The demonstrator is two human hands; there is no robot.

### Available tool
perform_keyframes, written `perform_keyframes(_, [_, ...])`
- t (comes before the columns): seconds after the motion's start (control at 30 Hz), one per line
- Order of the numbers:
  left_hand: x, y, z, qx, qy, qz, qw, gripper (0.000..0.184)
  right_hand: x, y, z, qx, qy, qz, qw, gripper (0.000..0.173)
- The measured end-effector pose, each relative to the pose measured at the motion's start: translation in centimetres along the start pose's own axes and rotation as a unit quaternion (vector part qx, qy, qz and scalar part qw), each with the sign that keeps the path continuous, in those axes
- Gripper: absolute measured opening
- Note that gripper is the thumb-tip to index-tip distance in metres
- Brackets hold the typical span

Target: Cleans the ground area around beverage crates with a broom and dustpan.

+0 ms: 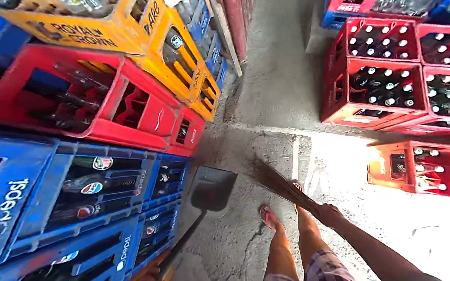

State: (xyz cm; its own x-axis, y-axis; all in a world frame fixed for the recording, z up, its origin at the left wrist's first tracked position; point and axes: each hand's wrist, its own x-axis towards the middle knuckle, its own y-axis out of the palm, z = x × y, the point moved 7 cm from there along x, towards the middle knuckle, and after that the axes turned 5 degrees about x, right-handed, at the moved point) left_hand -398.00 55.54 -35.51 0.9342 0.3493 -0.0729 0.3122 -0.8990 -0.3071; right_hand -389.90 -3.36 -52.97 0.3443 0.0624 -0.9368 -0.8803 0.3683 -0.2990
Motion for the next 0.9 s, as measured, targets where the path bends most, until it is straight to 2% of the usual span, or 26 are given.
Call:
perform_keyframes(0.07, [1.4, 0.0, 0.2, 0.013, 0.013, 0.025, 1.0, 0.033, 3.2, 0.7, -1.1, 0.005, 0.028, -0.002, 1.0, 0.053])
perform_keyframes(0.13, [2.7, 0.7, 0.1, 0.04, 0.021, 0.05, 0.998, 0.027, 4.1, 0.1, -4.3, 0.008, 0.075, -0.028, 0.997, 0.049])
perform_keyframes(0.27, [6.2, 5.5, -0.3, 0.042, 0.042, 0.115, 0.992, 0.02, -1.4, -1.9, -9.1, 0.01, 0.116, -0.031, 0.993, 0.058])
perform_keyframes(0.37, [9.5, 11.7, -0.7, 0.016, 0.044, 0.179, 0.983, 0.017, -6.3, -0.8, -11.7, 0.157, 0.069, -0.066, 0.983, 0.059])
perform_keyframes(0.5, [14.0, 21.9, -0.8, 0.048, 0.032, 0.279, 0.958, 0.014, -11.9, 3.5, -15.0, 0.427, 0.079, -0.08, 0.897, 0.059])
perform_keyframes(0.6, [17.2, 30.7, -1.2, 0.107, 0.054, 0.37, 0.921, 0.013, -14.0, 6.7, -17.5, 0.541, 0.099, -0.09, 0.83, 0.062])
perform_keyframes(0.67, [18.9, 35.9, -1.3, 0.132, 0.067, 0.41, 0.9, 0.014, -15.6, 8.2, -18.2, 0.622, 0.126, -0.111, 0.765, 0.068])
perform_keyframes(0.8, [22.3, 43.4, -0.4, 0.172, 0.065, 0.439, 0.88, 0.018, -15.5, 6.9, -19.5, 0.733, 0.161, -0.165, 0.64, 0.075])
perform_keyframes(0.9, [24.0, 47.0, 0.2, 0.195, 0.054, 0.458, 0.865, 0.018, -11.8, 3.1, -21.3, 0.771, 0.165, -0.214, 0.577, 0.068])
